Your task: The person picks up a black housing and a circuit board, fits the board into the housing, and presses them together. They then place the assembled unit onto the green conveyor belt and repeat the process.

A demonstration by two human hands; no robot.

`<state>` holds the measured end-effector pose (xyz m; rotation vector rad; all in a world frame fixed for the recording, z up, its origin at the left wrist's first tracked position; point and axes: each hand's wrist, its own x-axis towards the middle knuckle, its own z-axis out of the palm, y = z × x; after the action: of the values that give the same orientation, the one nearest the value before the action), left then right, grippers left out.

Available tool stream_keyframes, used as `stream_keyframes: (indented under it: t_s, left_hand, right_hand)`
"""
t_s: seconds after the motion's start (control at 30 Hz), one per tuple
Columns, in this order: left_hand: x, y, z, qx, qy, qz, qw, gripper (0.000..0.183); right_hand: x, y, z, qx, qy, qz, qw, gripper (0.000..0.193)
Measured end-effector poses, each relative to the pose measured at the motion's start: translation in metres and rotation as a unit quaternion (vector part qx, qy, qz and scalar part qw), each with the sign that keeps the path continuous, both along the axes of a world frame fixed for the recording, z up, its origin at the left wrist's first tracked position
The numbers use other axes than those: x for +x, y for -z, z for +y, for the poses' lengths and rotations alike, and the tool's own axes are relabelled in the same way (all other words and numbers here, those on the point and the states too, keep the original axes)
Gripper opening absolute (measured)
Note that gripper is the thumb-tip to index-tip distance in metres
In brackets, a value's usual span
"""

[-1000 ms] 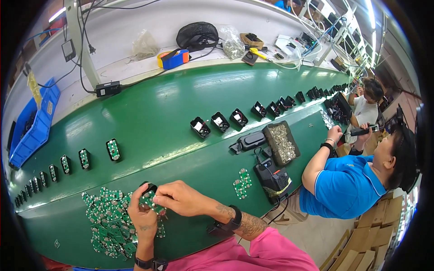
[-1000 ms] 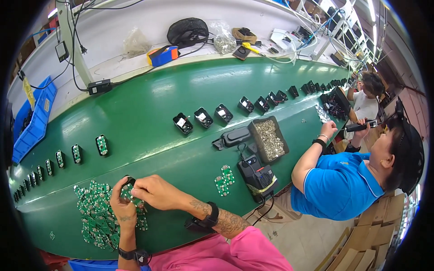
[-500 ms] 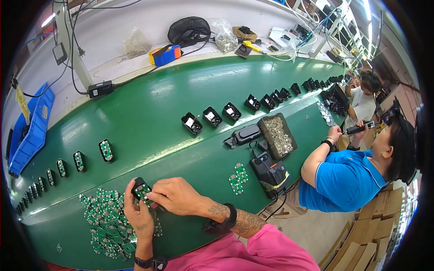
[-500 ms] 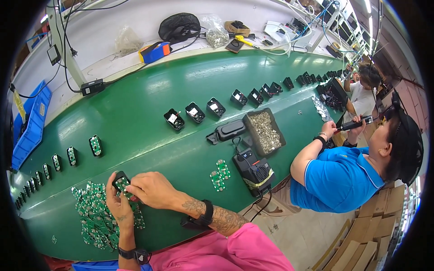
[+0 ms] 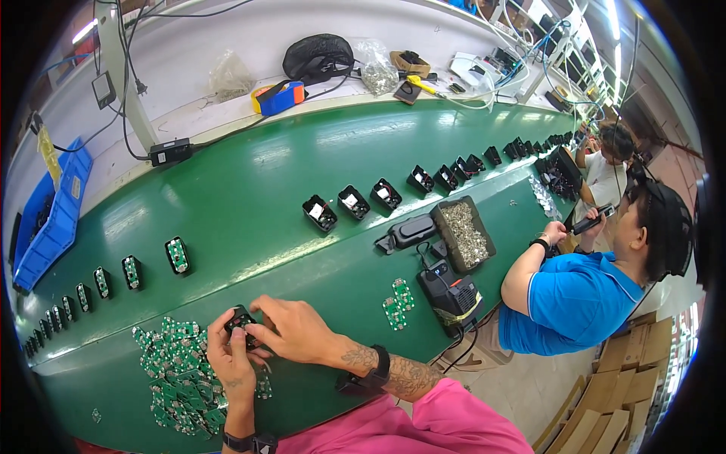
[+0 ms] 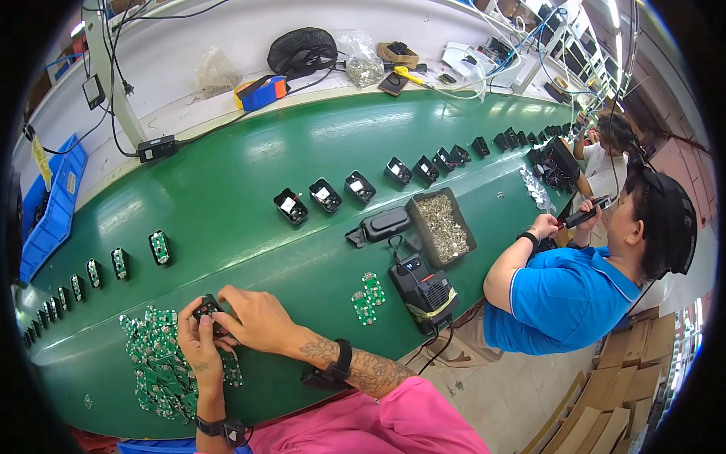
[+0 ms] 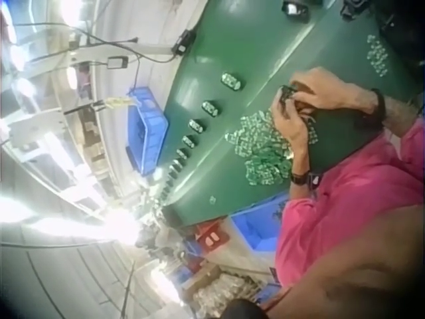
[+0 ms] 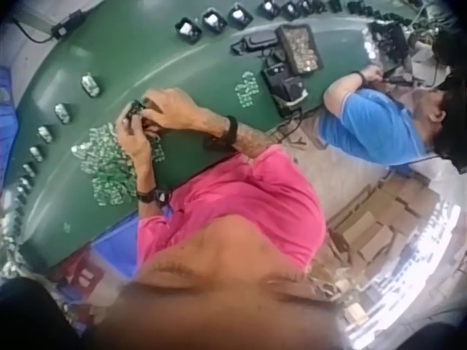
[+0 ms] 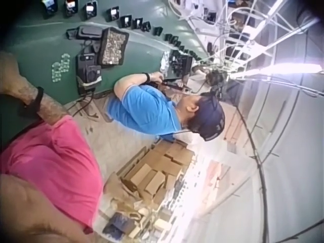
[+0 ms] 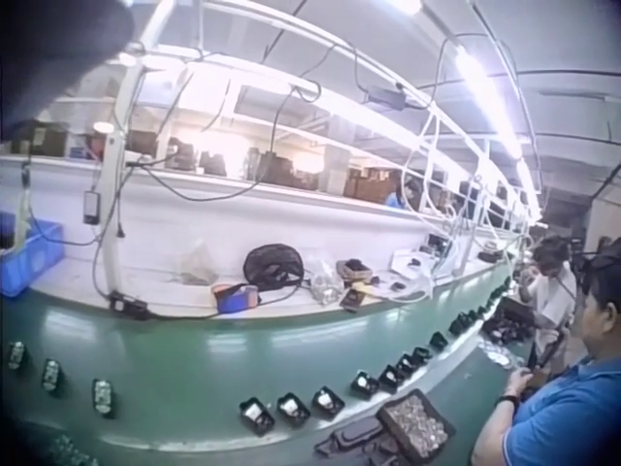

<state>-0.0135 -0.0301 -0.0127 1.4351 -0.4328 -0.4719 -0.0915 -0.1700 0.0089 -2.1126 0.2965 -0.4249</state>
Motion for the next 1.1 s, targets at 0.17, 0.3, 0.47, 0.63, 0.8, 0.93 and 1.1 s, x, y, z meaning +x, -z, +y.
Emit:
stream_keyframes:
  t_s: [0.17, 0.3, 0.47, 0.63, 0.8, 0.93, 1.1]
  left_hand:
    - [0.002, 0.008, 0.004, -0.014, -0.024, -0.06, 0.998, 0.028]
    - [0.012, 0.028, 0.008, 0.004, -0.057, -0.311, 0.949, 0.027]
    - [-0.012, 0.0, 0.003, -0.044, -0.039, -0.111, 0.992, 0.023]
    - [-0.008, 0.0, 0.007, -0.041, -0.044, -0.092, 0.994, 0.023]
    - [0.008, -0.005, 0.014, -0.031, -0.024, 0.085, 0.996, 0.025]
    - [0.024, -0.001, 0.019, -0.109, -0.001, 0.258, 0.96, 0.021]
    - [0.025, 0.001, 0.02, -0.125, 0.046, 0.343, 0.93, 0.023]
  right_hand:
    - [0.008, 0.013, 0.012, 0.022, -0.026, -0.071, 0.997, 0.048]
    - [0.009, 0.015, 0.019, -0.04, -0.047, -0.049, 0.997, 0.049]
    - [0.003, 0.012, 0.021, -0.022, -0.021, -0.104, 0.994, 0.043]
    - [0.014, 0.018, 0.028, -0.037, 0.003, -0.145, 0.989, 0.04]
    - [0.009, 0.003, 0.02, 0.061, -0.045, -0.034, 0.997, 0.043]
    - [0.004, -0.001, 0.011, 0.248, -0.152, 0.006, 0.957, 0.049]
    - [0.001, 0.0, 0.01, 0.189, -0.125, 0.008, 0.974, 0.045]
